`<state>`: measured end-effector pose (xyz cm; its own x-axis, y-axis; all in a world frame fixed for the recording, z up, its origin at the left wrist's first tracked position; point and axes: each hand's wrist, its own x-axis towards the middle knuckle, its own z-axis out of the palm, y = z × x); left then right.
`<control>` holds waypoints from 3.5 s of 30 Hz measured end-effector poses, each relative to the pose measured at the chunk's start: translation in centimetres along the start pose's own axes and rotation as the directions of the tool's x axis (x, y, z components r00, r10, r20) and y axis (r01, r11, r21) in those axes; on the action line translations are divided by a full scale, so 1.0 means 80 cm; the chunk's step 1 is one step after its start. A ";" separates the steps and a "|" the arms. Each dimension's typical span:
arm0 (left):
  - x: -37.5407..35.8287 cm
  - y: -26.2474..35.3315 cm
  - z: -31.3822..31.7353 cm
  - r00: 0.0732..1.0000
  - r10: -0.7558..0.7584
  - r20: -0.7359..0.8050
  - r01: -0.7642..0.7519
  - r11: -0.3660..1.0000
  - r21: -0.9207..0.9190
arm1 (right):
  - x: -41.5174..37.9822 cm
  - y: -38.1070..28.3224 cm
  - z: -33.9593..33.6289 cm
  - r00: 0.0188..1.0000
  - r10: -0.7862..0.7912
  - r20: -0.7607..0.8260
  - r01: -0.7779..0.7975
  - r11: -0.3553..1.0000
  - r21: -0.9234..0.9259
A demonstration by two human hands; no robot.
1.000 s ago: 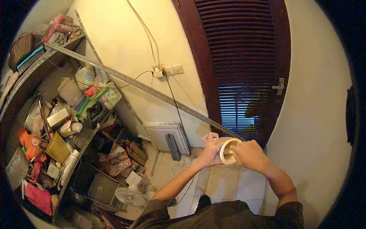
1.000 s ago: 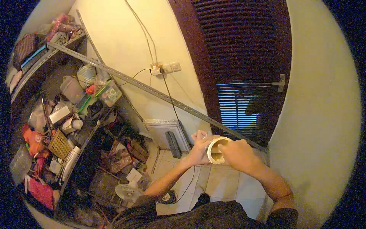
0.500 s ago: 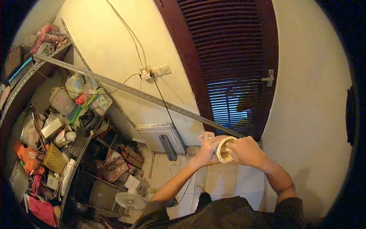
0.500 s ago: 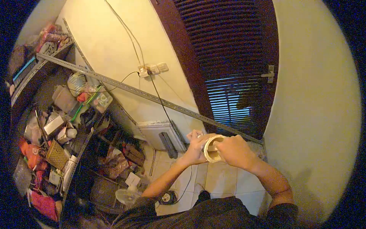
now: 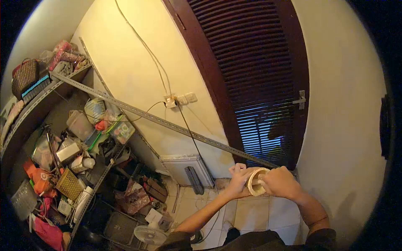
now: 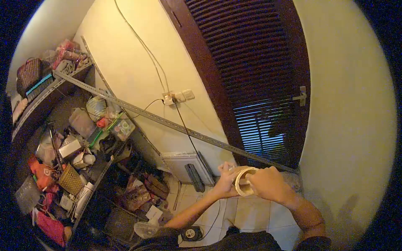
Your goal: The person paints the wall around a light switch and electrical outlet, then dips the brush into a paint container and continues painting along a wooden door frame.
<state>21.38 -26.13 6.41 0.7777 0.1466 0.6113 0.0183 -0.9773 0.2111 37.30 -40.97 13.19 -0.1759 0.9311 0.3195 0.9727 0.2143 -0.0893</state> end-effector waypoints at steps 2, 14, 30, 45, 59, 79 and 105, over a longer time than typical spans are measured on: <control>0.004 0.001 -0.003 1.000 0.000 0.005 0.000 1.000 -0.019 | -0.002 0.000 -0.008 1.000 0.023 0.004 -0.023 1.000 -0.021; 0.013 0.008 0.008 1.000 0.018 0.001 -0.018 1.000 0.021 | -0.010 0.005 -0.006 0.999 0.043 0.020 -0.041 0.998 -0.052; 0.017 0.018 -0.012 0.997 0.012 -0.072 -0.014 0.999 -0.032 | -0.010 -0.012 -0.014 0.996 0.086 0.017 -0.086 0.996 -0.029; 0.012 0.014 -0.010 1.000 -0.017 0.004 0.017 0.998 -0.065 | 0.009 -0.011 0.000 0.998 0.021 0.054 -0.025 0.996 0.086; -0.003 -0.006 0.007 0.990 -0.102 0.095 0.111 0.989 -0.099 | 0.000 0.066 0.024 0.979 0.136 0.151 -0.199 0.795 0.573; -0.024 -0.006 0.023 0.974 -0.227 0.001 0.224 0.961 -0.165 | -0.073 0.089 0.014 0.938 0.331 0.102 -0.279 0.548 0.788; -0.072 0.002 0.023 0.861 -0.500 -0.090 0.467 0.849 -0.247 | -0.066 0.093 0.093 0.807 0.328 0.492 -0.470 -0.147 0.870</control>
<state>18.05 -27.46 1.48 0.6043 0.6287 0.4895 0.2237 -0.7235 0.6531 44.32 -42.10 3.86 0.1022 0.9665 -0.2353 -0.1926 -0.2129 -0.9579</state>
